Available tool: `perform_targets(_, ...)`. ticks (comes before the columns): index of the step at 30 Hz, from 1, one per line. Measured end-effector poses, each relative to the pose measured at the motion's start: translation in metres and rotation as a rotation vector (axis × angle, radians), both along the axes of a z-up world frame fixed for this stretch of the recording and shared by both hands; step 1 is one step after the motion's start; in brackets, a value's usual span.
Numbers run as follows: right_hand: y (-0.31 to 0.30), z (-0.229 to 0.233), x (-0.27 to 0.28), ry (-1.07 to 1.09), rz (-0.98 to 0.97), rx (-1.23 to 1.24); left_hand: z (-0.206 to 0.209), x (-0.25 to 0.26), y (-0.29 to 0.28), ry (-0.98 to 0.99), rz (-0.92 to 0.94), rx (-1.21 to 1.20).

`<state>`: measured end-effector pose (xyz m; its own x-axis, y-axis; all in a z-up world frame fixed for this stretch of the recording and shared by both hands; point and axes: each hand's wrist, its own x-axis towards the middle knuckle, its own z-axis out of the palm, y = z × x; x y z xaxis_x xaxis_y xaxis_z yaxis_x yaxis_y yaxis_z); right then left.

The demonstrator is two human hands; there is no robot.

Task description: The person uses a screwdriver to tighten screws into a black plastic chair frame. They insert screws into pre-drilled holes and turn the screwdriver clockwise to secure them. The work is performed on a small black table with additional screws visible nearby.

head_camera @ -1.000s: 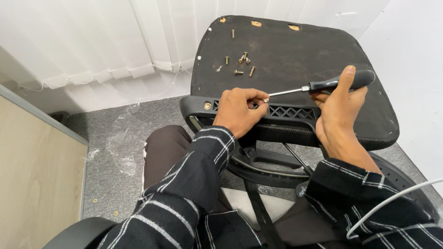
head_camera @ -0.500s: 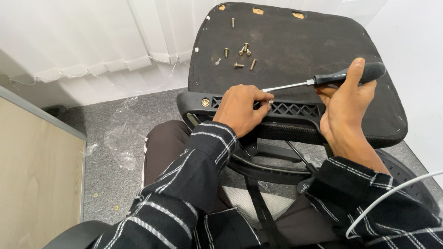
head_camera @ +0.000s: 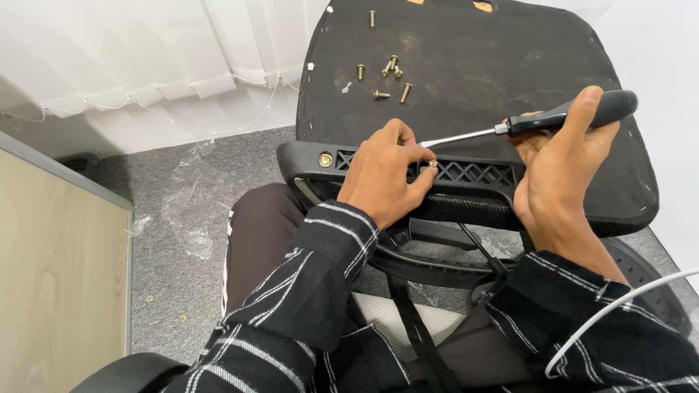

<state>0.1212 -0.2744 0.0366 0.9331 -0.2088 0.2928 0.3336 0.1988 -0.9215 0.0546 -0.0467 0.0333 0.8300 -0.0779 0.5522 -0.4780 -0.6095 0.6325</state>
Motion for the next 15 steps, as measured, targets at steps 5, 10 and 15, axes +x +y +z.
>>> perform_targets(5, 0.000, 0.013, 0.000, -0.018, -0.011, -0.099, 0.000, 0.000, 0.001, -0.031, -0.011, 0.025)
perform_targets(10, -0.006, 0.049, -0.004, -0.246, 0.056, -0.372, 0.002, -0.003, 0.000, -0.046, -0.006, 0.018)
perform_targets(15, 0.001, 0.075, -0.012, -0.361, 0.150, -0.486, 0.001, -0.004, 0.001, -0.049, -0.007, 0.020)
